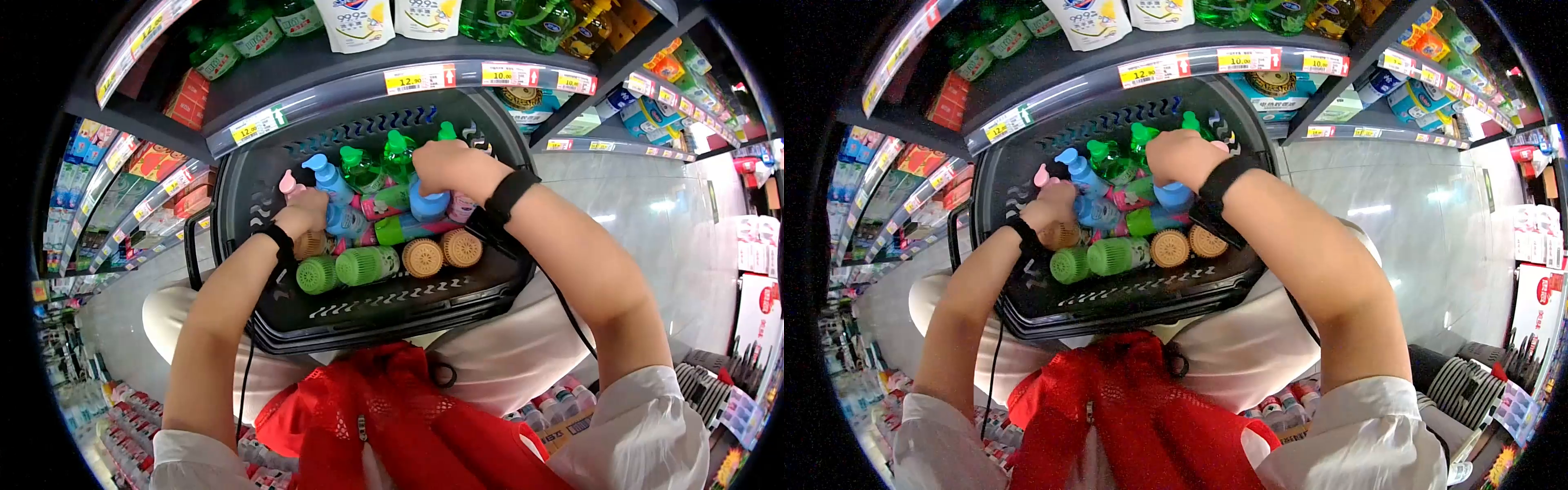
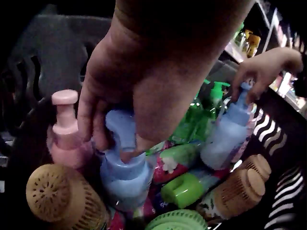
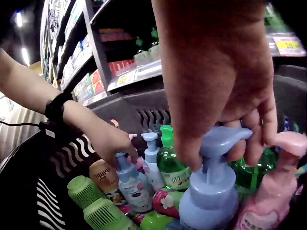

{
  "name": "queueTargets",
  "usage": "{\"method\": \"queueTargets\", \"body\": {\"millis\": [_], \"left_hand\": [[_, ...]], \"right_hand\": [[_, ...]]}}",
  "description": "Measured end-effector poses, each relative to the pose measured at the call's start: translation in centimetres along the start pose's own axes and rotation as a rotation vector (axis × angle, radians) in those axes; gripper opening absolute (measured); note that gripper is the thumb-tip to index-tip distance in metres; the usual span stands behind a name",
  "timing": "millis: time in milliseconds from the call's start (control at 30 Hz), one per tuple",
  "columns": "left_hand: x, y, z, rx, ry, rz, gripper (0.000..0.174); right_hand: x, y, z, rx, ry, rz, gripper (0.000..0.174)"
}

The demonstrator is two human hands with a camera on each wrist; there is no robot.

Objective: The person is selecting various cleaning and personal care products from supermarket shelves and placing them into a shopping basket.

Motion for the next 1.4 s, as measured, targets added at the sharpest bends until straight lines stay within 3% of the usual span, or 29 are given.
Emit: {"method": "queueTargets", "body": {"millis": [133, 167, 333, 433, 600, 800, 900, 933, 1000, 1167, 1267, 1400], "left_hand": [[-1.6, 3.0, 1.3, -0.050, -0.087, 0.262, 0.040], [-3.1, 4.2, 2.1, -0.002, -0.139, 0.363, 0.023], [-6.3, 7.3, 3.0, -0.059, -0.183, 0.343, 0.026], [-7.6, 9.2, 4.7, -0.277, -0.241, 0.375, 0.032], [-5.2, 10.1, 6.4, -0.401, -0.322, 0.428, 0.038], [-0.9, 8.4, 6.0, -0.470, -0.200, 0.569, 0.038], [0.6, 8.1, 5.2, -0.891, -0.088, 0.552, 0.038], [1.1, 8.1, 5.3, -0.897, -0.083, 0.552, 0.038], [2.0, 7.8, 4.6, -1.031, 0.099, 0.591, 0.037], [3.4, 6.7, 4.6, -0.879, 0.175, 0.629, 0.037], [2.6, 6.0, 5.6, -0.829, 0.177, 0.746, 0.043], [1.6, 5.8, 6.3, -0.825, 0.136, 0.725, 0.063]], "right_hand": [[1.4, -1.1, 0.7, 0.023, -0.042, -0.053, 0.027], [1.8, -1.1, 0.7, 0.023, -0.043, 0.021, 0.026], [2.5, -0.9, 1.2, 0.016, -0.041, 0.179, 0.023], [2.1, 0.0, 2.0, 0.074, -0.081, 0.187, 0.024], [2.4, -0.1, 2.4, 0.127, -0.121, 0.213, 0.025], [3.4, -1.1, 2.4, 0.168, -0.090, 0.270, 0.025], [3.8, -1.3, 2.4, 0.166, -0.066, 0.294, 0.029], [3.9, -1.3, 2.4, 0.174, -0.056, 0.306, 0.038], [4.0, -1.3, 2.2, 0.168, -0.050, 0.313, 0.036], [4.7, -1.8, 1.8, 0.148, -0.043, 0.317, 0.032], [4.4, -1.8, 1.8, 0.161, -0.045, 0.342, 0.030], [4.3, -2.2, 1.9, 0.131, -0.062, 0.366, 0.029]]}}
Point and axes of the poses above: each hand's wrist, its own x-axis towards the middle knuckle, its own y-axis out of the back of the hand, z = x × y, the point moved 5 cm from there along x, towards the middle knuckle, and after that the axes turned 4 degrees about -y, right-handed, at the moved point
